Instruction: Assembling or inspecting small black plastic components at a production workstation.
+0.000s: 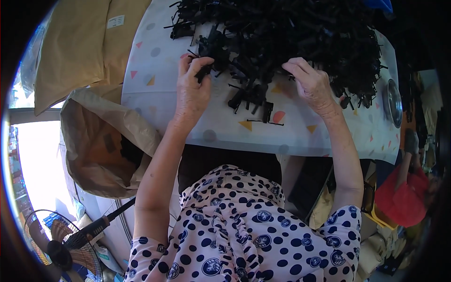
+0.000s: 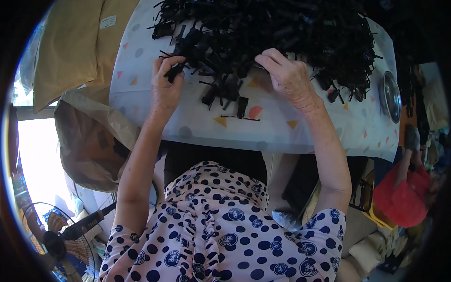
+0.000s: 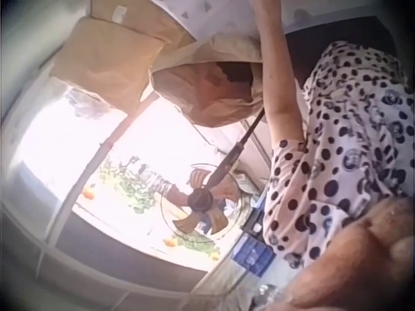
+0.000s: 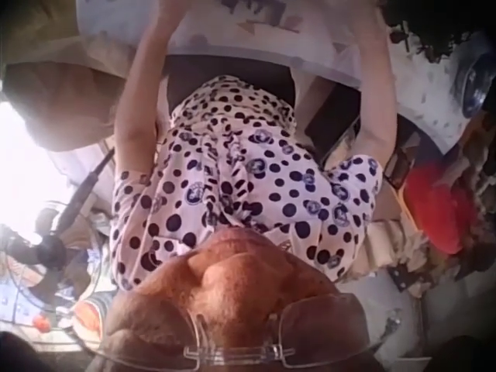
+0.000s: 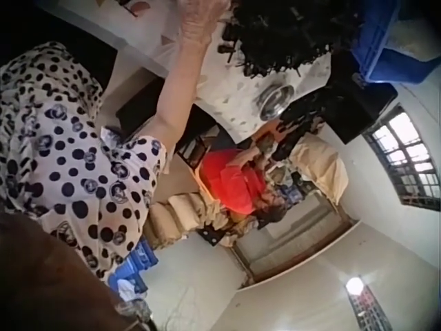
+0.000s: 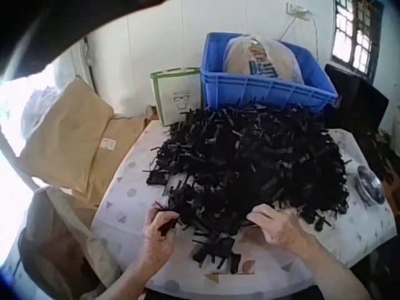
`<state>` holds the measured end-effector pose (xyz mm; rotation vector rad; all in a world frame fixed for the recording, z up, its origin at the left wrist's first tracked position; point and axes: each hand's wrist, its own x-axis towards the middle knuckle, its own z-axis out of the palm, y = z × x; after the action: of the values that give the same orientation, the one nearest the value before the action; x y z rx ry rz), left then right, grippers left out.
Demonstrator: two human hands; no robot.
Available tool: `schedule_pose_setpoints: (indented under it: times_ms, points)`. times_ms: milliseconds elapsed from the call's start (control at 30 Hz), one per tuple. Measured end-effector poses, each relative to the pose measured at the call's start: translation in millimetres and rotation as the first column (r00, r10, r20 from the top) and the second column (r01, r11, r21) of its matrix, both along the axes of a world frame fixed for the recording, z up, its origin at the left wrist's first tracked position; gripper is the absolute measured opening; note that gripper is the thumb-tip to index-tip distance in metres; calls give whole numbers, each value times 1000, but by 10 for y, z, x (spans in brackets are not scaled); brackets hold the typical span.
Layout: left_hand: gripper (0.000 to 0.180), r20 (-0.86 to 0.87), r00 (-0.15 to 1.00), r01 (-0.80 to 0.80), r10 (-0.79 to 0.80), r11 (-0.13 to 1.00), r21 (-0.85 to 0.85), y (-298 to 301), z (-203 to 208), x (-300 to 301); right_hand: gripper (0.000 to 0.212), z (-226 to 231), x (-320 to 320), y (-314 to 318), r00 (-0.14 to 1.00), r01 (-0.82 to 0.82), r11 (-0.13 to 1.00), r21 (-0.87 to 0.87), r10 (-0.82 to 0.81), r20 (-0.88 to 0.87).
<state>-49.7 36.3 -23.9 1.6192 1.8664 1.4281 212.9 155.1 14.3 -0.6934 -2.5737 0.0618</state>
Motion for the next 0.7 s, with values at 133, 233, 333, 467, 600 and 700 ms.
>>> schedule_pose_setpoints:
  times_ms: [133,233,333,467,600,700]
  points:
    - [29,-72,995,-66,69,997,41,22,-119,-240,32,-91,144,-78,999,28,998,-51,-26,28]
    - [33,-84,993,-104,87,968,-226,-53,41,-294,28,-70,163,-187,995,51,996,-77,-57,-80]
    - [34,-239,967,-132,94,980,-150,-141,-12,-349,24,9,105,-460,974,50,983,-175,-87,-208]
    - [36,-159,979,-155,127,971,-183,-421,114,-216,21,19,136,-804,997,5,943,-331,20,72]
    - [40,-183,977,-125,110,990,-72,-715,113,63,15,-257,200,-903,992,19,972,-232,11,129]
    - [49,655,744,351,-132,912,-214,-921,191,417,10,-182,108,-973,982,-10,715,-699,-124,-140]
